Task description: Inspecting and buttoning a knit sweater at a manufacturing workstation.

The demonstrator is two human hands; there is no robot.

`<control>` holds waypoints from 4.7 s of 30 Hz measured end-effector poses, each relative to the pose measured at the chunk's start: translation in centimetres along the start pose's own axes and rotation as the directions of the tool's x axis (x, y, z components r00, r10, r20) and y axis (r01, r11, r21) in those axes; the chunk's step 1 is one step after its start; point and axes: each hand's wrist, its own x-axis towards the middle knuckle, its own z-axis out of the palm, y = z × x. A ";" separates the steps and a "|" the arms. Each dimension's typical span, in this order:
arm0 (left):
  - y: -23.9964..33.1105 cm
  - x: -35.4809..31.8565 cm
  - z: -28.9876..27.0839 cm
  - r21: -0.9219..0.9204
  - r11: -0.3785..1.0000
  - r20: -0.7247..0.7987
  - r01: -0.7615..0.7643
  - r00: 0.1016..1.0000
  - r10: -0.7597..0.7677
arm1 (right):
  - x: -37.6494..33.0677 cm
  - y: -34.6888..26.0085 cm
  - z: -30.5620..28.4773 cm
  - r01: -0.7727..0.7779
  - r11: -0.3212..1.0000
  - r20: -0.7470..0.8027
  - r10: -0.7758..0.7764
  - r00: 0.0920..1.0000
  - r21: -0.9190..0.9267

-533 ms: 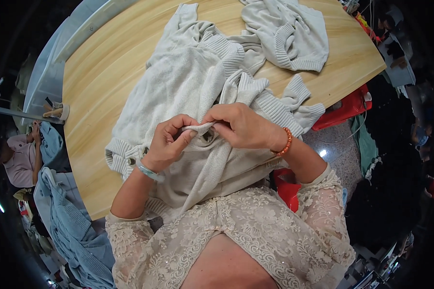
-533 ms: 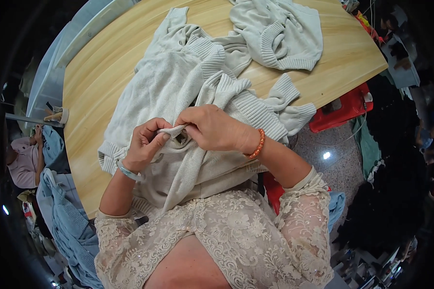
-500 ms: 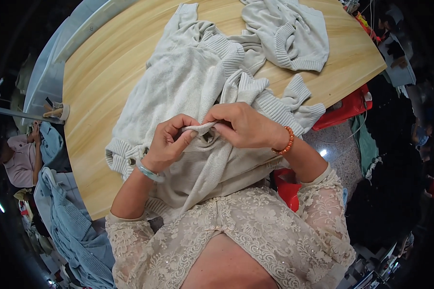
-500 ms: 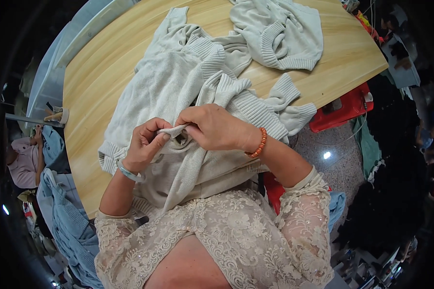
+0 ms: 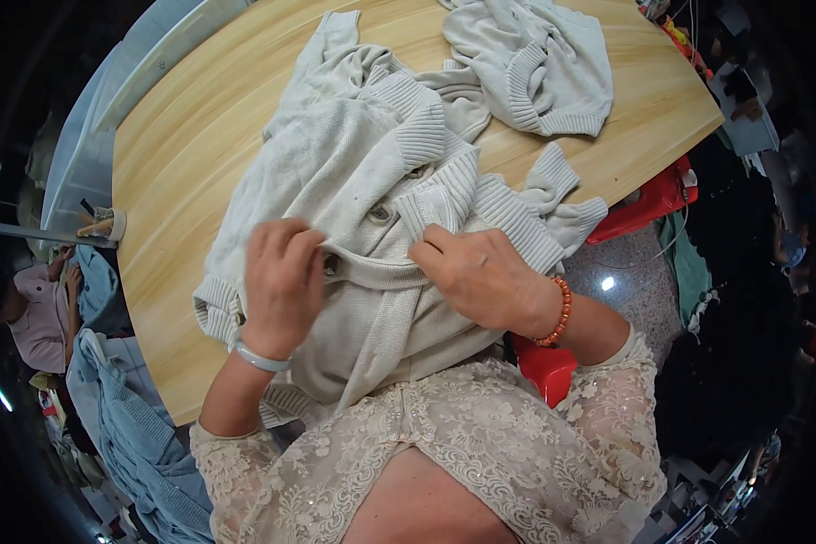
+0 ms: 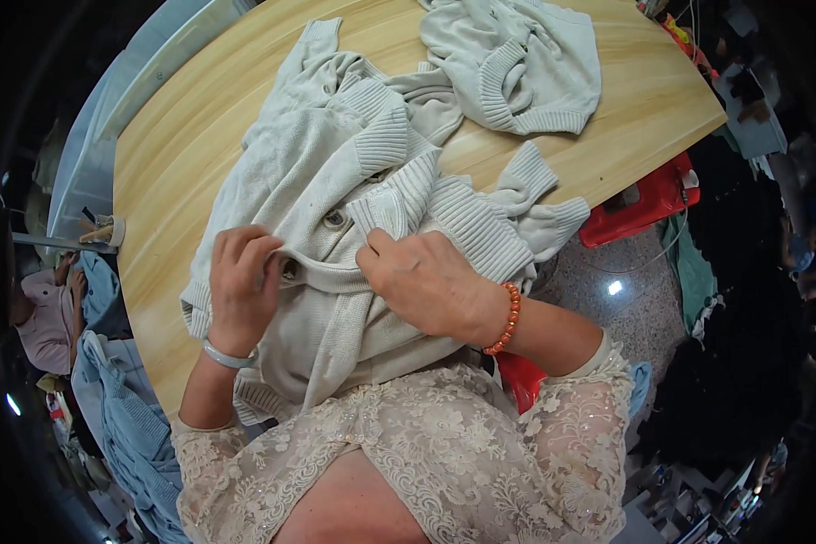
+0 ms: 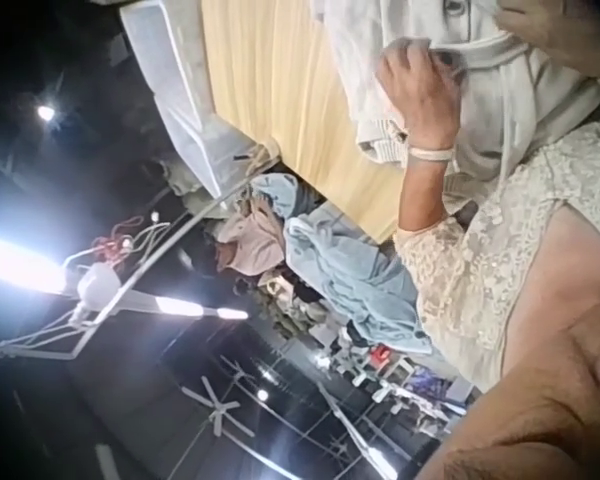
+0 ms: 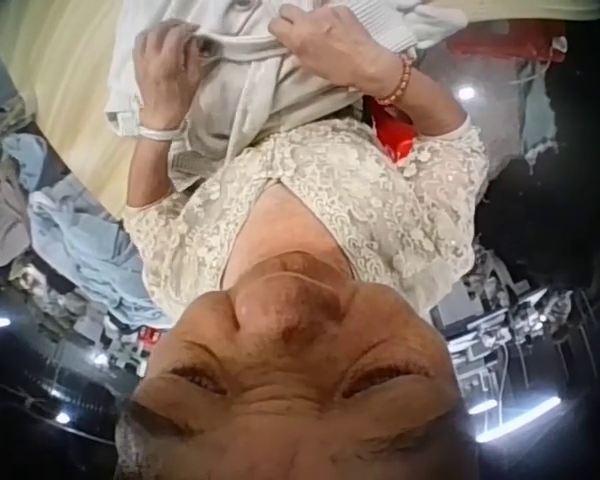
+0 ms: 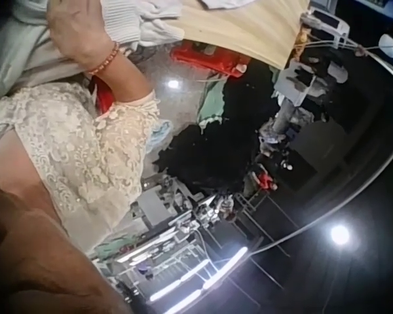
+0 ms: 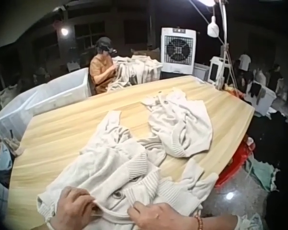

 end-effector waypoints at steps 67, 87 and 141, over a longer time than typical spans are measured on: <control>0.5 0.8 2.7 -0.623 0.741 0.198 0.251 0.967 -0.161 | 2.8 1.1 2.7 0.095 0.951 -0.328 0.007 0.945 0.295; -1.7 -4.1 -3.1 -0.207 0.848 0.449 0.487 0.818 -0.360 | 1.6 -2.7 2.6 0.244 0.959 -0.123 -0.227 0.966 0.145; 1.6 0.3 2.3 -0.697 0.615 0.315 0.370 0.927 -0.201 | 2.1 0.9 0.6 0.089 0.882 -0.252 0.034 0.967 0.462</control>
